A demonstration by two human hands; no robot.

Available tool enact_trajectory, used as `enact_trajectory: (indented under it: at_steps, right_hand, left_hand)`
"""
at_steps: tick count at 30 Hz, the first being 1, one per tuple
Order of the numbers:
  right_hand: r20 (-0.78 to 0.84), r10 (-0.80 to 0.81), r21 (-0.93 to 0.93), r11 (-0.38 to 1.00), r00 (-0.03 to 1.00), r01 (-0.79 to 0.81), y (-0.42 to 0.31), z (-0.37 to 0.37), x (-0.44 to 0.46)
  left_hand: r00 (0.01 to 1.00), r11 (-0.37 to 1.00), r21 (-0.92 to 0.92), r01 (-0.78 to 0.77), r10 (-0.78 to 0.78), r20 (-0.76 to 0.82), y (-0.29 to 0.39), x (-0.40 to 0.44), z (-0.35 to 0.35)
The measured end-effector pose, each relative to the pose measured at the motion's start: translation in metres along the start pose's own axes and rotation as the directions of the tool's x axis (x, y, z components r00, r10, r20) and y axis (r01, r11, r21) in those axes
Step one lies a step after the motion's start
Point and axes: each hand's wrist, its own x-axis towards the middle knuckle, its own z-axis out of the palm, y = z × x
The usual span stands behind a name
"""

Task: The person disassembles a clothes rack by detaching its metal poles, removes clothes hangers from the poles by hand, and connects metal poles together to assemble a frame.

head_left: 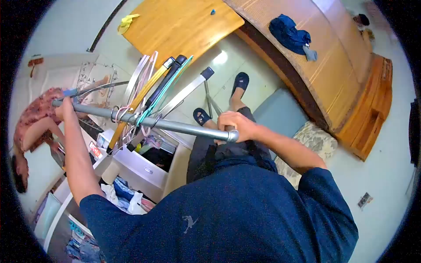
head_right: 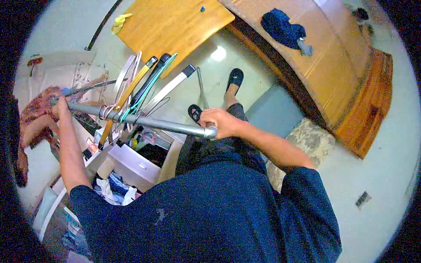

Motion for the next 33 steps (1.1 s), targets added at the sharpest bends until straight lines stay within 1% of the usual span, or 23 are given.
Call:
enact_trajectory:
  at_steps: [1, 3, 4, 5, 7, 8, 10, 11, 12, 13, 14, 15, 17, 18, 19, 21, 22, 23, 24, 25, 27, 29, 33]
  right_hand:
    - [-0.045, -0.027, -0.011, 1.000, 0.999, 0.026, 0.010, 0.006, 0.000]
    - [-0.129, -0.044, 0.000, 0.999, 0.991, 0.044, 0.022, 0.022, -0.002]
    - [-0.208, -0.020, 0.006, 1.000, 0.978, 0.022, 0.027, 0.031, -0.004]
    - [-0.287, 0.004, 0.014, 1.000, 0.958, 0.000, 0.029, 0.036, -0.005]
    - [-0.333, 0.002, -0.019, 1.000, 0.943, -0.009, 0.027, 0.044, -0.004]
    - [-0.371, 0.001, -0.017, 1.000, 0.929, -0.008, 0.028, 0.045, -0.002]
    - [-0.454, 0.004, -0.004, 1.000, 0.891, -0.007, 0.023, 0.047, 0.000]
    - [-0.476, 0.011, 0.008, 1.000, 0.879, -0.009, 0.021, 0.047, -0.001]
    - [-0.489, 0.020, 0.002, 1.000, 0.872, -0.022, 0.021, 0.046, -0.001]
    - [-0.497, 0.028, 0.000, 0.999, 0.867, -0.032, 0.020, 0.047, -0.001]
    - [-0.538, 0.006, 0.018, 1.000, 0.843, 0.004, 0.024, 0.051, 0.002]
    - [-0.548, 0.007, 0.033, 0.999, 0.837, 0.013, 0.028, 0.052, 0.001]
    - [-0.454, -0.077, -0.046, 0.997, 0.888, 0.063, 0.037, 0.052, 0.000]
    - [-0.425, -0.087, -0.030, 0.996, 0.901, 0.081, 0.047, 0.057, 0.002]
    - [-0.447, -0.089, -0.029, 0.996, 0.890, 0.085, 0.049, 0.059, 0.003]
    - [-0.382, -0.095, -0.009, 0.995, 0.919, 0.099, 0.054, 0.058, 0.003]
    - [-0.387, -0.002, 0.040, 0.999, 0.922, 0.019, 0.036, 0.049, 0.003]
    - [-0.404, 0.001, 0.042, 0.999, 0.915, 0.017, 0.033, 0.050, 0.005]
    - [-0.333, 0.036, 0.026, 0.999, 0.942, -0.029, 0.037, 0.052, 0.007]
    - [-0.267, 0.076, 0.008, 0.997, 0.961, -0.077, 0.038, 0.055, 0.008]
    - [-0.272, 0.042, -0.018, 0.999, 0.961, -0.048, 0.035, 0.053, 0.007]
    - [-0.024, 0.088, 0.059, 0.995, 0.996, -0.087, 0.025, 0.042, 0.004]
    - [-0.090, 0.069, -0.001, 0.998, 0.994, -0.069, 0.025, 0.050, 0.005]
  left_hand:
    - [1.000, 1.000, -0.003, -0.011, 0.011, 0.006, 0.001, 0.000, -0.001]
    - [0.998, 0.977, 0.206, -0.061, 0.064, -0.008, 0.008, -0.001, -0.008]
    - [0.987, 0.897, 0.428, -0.115, 0.150, -0.049, 0.039, -0.030, -0.016]
    - [0.985, 0.894, 0.428, -0.133, 0.166, -0.042, 0.042, -0.032, -0.021]
    - [0.953, 0.866, 0.403, -0.297, 0.297, 0.064, 0.038, -0.036, -0.034]
    - [0.886, 0.785, 0.437, -0.439, 0.458, 0.069, 0.073, -0.077, -0.041]
    - [0.710, 0.689, 0.203, -0.695, 0.702, 0.047, 0.105, -0.133, -0.053]
    - [0.757, 0.762, 0.073, -0.643, 0.619, 0.211, 0.138, -0.197, -0.067]
    - [0.645, 0.694, -0.141, -0.706, 0.713, 0.275, 0.170, -0.269, -0.075]
    - [0.405, 0.529, -0.276, -0.802, 0.822, 0.400, 0.180, -0.318, -0.089]
    - [0.260, 0.521, -0.416, -0.745, 0.802, 0.538, 0.197, -0.376, -0.097]
    - [0.024, 0.428, -0.500, -0.753, 0.778, 0.628, 0.222, -0.420, -0.102]
    - [-0.248, 0.406, -0.591, -0.697, 0.636, 0.730, 0.232, -0.489, -0.096]
    - [-0.274, 0.392, -0.564, -0.727, 0.587, 0.762, 0.227, -0.510, -0.090]
    - [-0.294, 0.297, -0.526, -0.797, 0.570, 0.767, 0.230, -0.522, -0.083]
    - [-0.288, 0.201, -0.466, -0.862, 0.564, 0.774, 0.211, -0.520, -0.068]
    - [-0.304, 0.202, -0.481, -0.853, 0.556, 0.773, 0.210, -0.515, -0.063]
    - [-0.319, 0.206, -0.494, -0.845, 0.547, 0.774, 0.208, -0.509, -0.060]
    - [-0.325, 0.248, -0.539, -0.805, 0.577, 0.750, 0.203, -0.507, -0.057]
    - [-0.350, 0.232, -0.553, -0.801, 0.568, 0.745, 0.199, -0.504, -0.059]
    - [-0.435, 0.218, -0.585, -0.781, 0.482, 0.760, 0.195, -0.499, -0.055]
    - [-0.477, 0.184, -0.606, -0.774, 0.459, 0.750, 0.187, -0.500, -0.052]
    - [-0.510, 0.104, -0.620, -0.777, 0.474, 0.718, 0.183, -0.502, -0.051]
